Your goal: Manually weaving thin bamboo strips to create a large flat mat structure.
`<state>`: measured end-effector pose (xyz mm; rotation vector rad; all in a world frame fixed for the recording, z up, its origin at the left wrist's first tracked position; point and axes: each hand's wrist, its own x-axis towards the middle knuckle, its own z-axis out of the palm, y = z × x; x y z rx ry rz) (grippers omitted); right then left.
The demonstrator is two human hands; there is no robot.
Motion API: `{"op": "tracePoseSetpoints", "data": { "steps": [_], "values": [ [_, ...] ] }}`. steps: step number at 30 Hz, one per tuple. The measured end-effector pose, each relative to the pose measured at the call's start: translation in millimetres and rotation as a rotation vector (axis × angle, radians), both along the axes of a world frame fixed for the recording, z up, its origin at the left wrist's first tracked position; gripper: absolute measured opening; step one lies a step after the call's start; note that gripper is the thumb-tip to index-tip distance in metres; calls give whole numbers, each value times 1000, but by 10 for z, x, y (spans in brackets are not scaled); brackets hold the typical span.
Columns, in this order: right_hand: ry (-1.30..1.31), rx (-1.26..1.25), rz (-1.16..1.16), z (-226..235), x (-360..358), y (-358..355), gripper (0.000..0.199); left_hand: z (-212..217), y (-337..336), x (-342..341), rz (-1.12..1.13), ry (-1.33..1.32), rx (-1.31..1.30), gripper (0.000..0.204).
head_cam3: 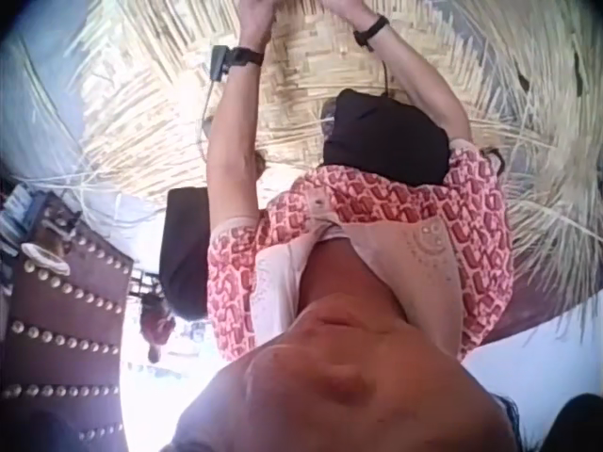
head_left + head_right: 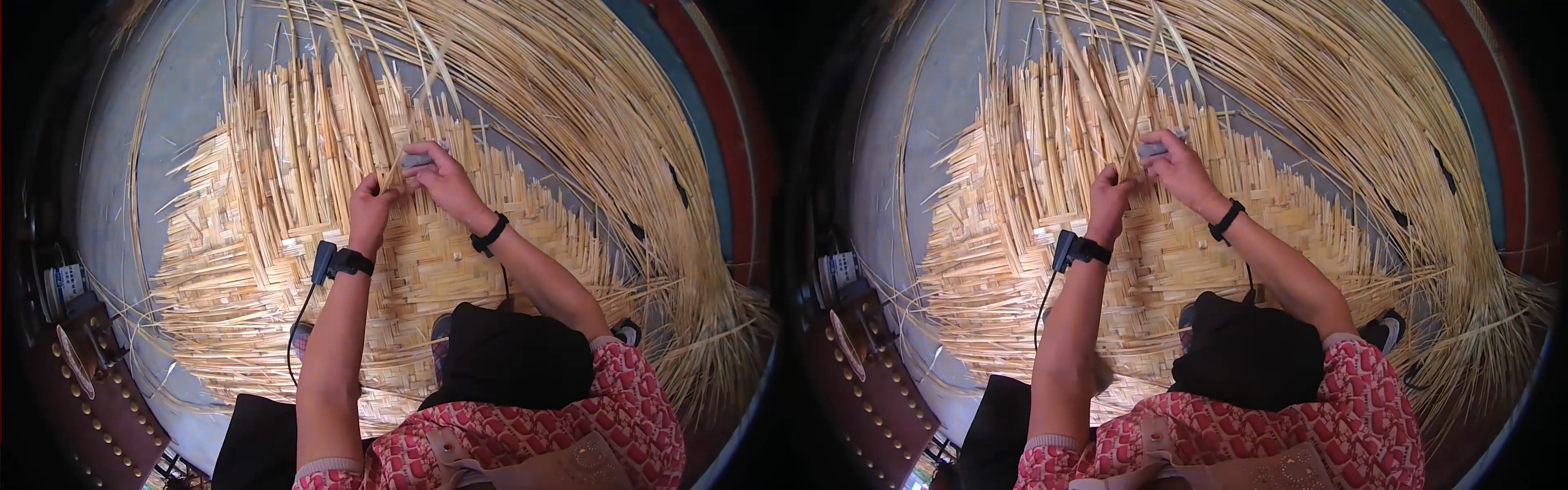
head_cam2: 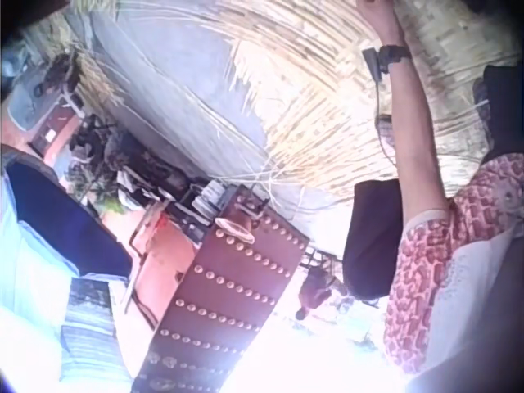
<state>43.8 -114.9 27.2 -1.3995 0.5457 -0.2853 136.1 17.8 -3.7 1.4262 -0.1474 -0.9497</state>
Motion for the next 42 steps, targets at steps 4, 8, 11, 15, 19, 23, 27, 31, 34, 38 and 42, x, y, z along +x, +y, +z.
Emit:
{"op": "tracePoseSetpoints", "data": {
  "steps": [4,8,11,15,19,23,27,31,34,38,42],
  "values": [
    [240,-81,324,-84,83,56,46,135,327,161,-45,115,-47,17],
    [295,73,473,-91,62,88,42,234,355,374,-3,-1013,454,17],
    [254,-41,478,-136,47,110,37,229,267,361,130,-187,187,17],
    [148,35,369,-322,33,76,37,192,139,343,260,-226,228,16],
    [167,103,312,-266,-1,102,38,211,114,291,215,-169,258,17],
    [193,-535,561,-6,-22,210,37,171,197,346,-9,-115,226,40],
    [148,-1089,586,569,-94,307,25,266,459,303,-222,-12,199,75],
    [301,-1370,409,81,-423,-105,13,294,871,147,132,-855,570,49],
    [309,-1271,466,-77,-414,-148,13,166,1074,-68,-218,-1129,753,74],
    [502,-1137,489,-20,-320,-24,7,98,1142,-214,-507,-1256,879,91],
    [400,-1069,515,130,-533,-135,13,249,1117,-164,-823,-1235,1083,97]
  ]
}}
